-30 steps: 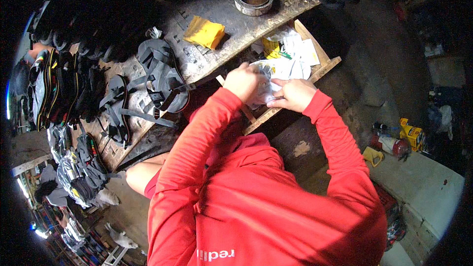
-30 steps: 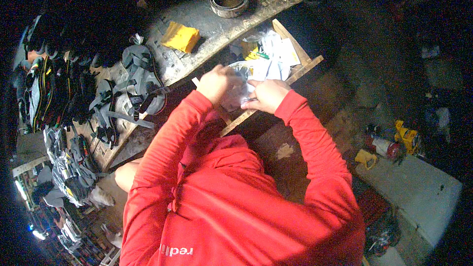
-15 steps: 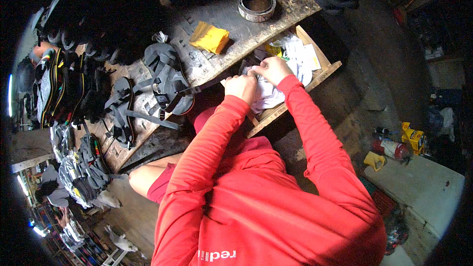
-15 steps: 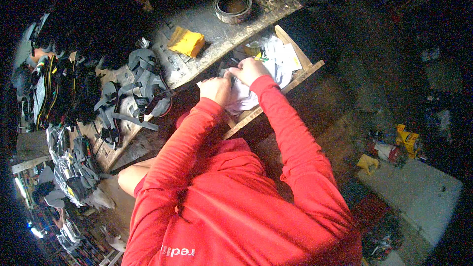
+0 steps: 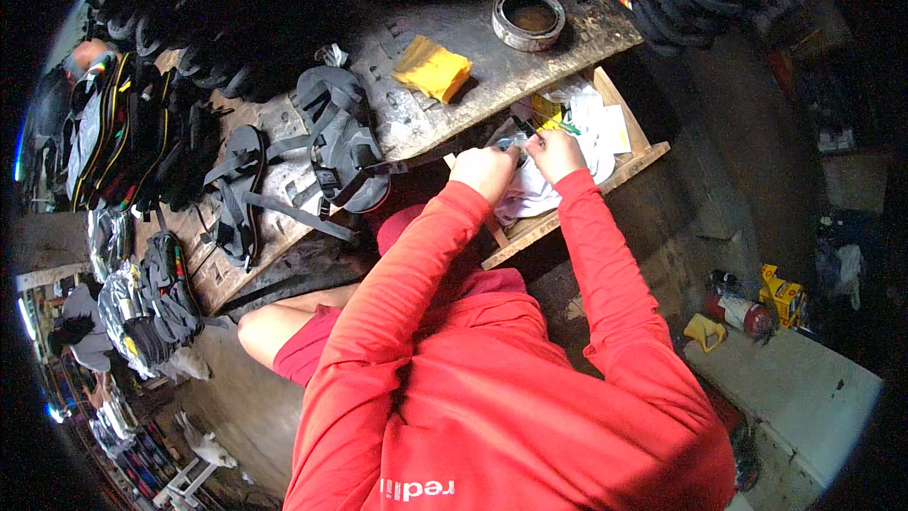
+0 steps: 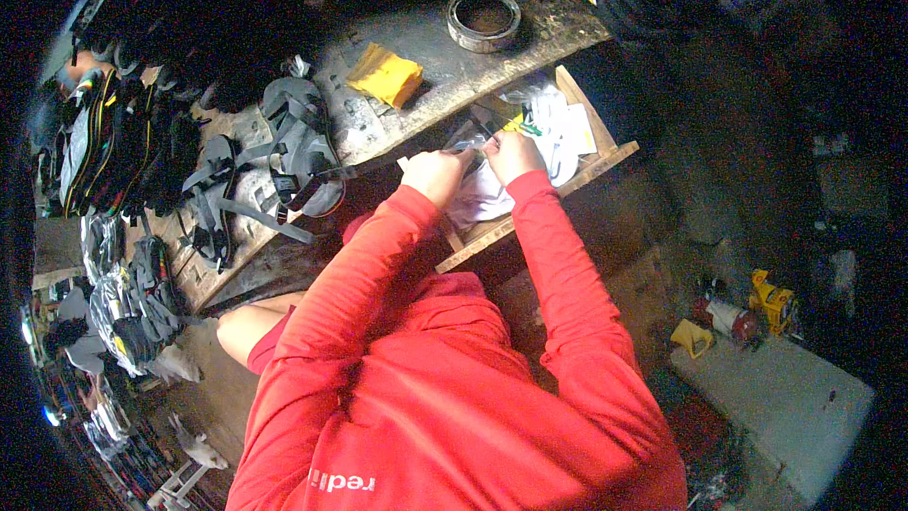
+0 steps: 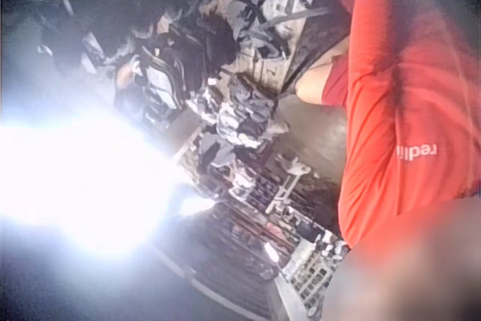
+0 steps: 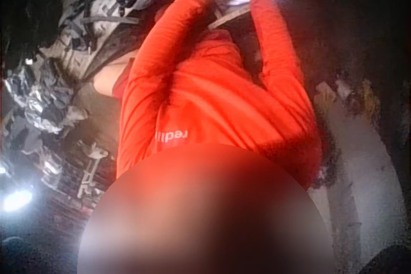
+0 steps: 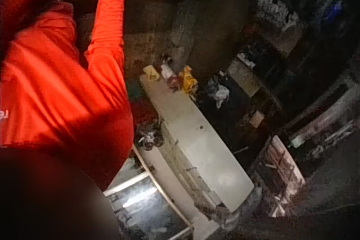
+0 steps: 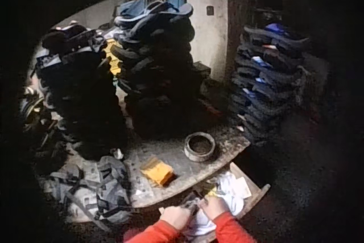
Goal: The person wipes a black sandal with a yellow cloth, then threads and secures a strap through a buckle on the sandal. They repeat the process on a second sandal, adjusting the strap and buckle to complete the assembly.
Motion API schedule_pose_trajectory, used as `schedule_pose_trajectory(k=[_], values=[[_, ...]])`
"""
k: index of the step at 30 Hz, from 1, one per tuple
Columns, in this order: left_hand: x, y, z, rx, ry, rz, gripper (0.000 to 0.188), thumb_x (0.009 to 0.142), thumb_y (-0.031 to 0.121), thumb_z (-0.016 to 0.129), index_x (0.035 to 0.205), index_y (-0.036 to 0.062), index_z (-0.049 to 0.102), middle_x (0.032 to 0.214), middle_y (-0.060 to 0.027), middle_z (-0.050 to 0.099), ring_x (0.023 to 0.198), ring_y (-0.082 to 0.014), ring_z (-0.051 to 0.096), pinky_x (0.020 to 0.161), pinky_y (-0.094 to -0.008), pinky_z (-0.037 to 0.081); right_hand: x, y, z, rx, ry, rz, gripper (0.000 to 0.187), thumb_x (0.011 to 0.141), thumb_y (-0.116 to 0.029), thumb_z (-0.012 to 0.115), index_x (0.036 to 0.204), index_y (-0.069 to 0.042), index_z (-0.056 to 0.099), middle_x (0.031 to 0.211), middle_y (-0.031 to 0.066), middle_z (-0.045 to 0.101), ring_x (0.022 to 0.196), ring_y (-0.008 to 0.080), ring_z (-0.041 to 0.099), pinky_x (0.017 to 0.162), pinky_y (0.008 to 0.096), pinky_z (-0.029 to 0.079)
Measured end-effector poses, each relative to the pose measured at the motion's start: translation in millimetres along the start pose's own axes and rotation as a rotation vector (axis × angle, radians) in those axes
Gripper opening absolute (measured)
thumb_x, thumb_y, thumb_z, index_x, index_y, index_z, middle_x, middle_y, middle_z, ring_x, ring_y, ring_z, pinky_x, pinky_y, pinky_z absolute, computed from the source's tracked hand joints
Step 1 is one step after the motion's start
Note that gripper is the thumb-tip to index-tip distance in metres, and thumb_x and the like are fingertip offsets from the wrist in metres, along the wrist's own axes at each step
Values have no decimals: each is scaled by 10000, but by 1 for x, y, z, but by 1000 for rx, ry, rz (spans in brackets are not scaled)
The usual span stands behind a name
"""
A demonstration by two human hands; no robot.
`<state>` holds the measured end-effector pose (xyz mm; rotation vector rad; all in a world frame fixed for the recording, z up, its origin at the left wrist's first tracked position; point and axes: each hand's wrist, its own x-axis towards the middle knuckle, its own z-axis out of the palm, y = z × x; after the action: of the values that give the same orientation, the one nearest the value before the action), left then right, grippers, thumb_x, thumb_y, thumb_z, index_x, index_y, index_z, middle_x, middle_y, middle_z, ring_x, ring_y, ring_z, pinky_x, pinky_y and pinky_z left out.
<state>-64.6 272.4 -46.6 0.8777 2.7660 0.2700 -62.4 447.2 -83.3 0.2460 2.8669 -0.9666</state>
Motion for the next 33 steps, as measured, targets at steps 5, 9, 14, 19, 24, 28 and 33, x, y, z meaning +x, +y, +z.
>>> schedule_pose_trajectory(k=[5, 9, 14, 19, 24, 28, 33], values=[[-9, -11, -8, -487, 187, 14, 372, 896, 164, 657, 1261, 95, 646, 936, -158, 737, 762, -287, 731, 665, -389, 584, 1, 7, 1, 41, 12, -11, 226, 853, -277, 691, 879, -56, 728, 838, 196, 707, 811, 376, 692, 723, 444, 536], [-16, -12, -15, -1823, -80, -127, 262, 955, 124, 642, 1204, 43, 650, 1014, -97, 712, 829, -227, 711, 702, -326, 575, 8, 15, 2, 170, -26, -14, 226, 840, -290, 696, 857, -67, 732, 816, 177, 713, 785, 342, 704, 714, 417, 538], [-22, -8, -16, -2312, -112, -25, 251, 955, 126, 639, 1182, 27, 594, 1161, -130, 653, 1065, -250, 655, 902, -340, 548, 11, 23, 7, 208, -80, 47, 236, 838, -306, 686, 854, -75, 734, 813, 173, 714, 773, 320, 709, 705, 418, 535], [-15, -5, -11, -2548, -77, -26, 391, 918, 58, 534, 1285, -70, 488, 1262, -262, 588, 1198, -361, 588, 1055, -448, 494, 13, 42, 19, 105, 17, -112, 129, 829, -53, 647, 938, -26, 711, 829, 85, 709, 739, 151, 652, 686, 345, 518], [-15, -1, -10, -2817, -129, 15, 505, 952, 230, 504, 1330, -101, 454, 1384, -322, 492, 1329, -459, 465, 1123, -541, 408, 20, 39, 25, 389, -132, 54, 242, 758, 36, 662, 984, -44, 700, 884, 25, 687, 800, 132, 622, 721, 328, 519], [-20, -4, -10, -2696, -175, -131, 556, 1011, 482, 460, 1123, -45, 600, 1152, -251, 643, 1074, -373, 640, 899, -450, 545, -9, 13, 5, 51, 486, -317, 299, 889, -183, 689, 1153, -43, 663, 1056, 200, 685, 988, 351, 664, 834, 403, 524], [-29, -1, -9, -2178, 21, -633, 297, 953, 381, 646, 786, 190, 491, 601, 59, 397, 465, -68, 358, 412, -255, 239, -93, 6, -24, 364, 636, -135, 125, 928, -25, 620, 1034, 35, 649, 945, 133, 669, 873, 247, 646, 795, 337, 523]])
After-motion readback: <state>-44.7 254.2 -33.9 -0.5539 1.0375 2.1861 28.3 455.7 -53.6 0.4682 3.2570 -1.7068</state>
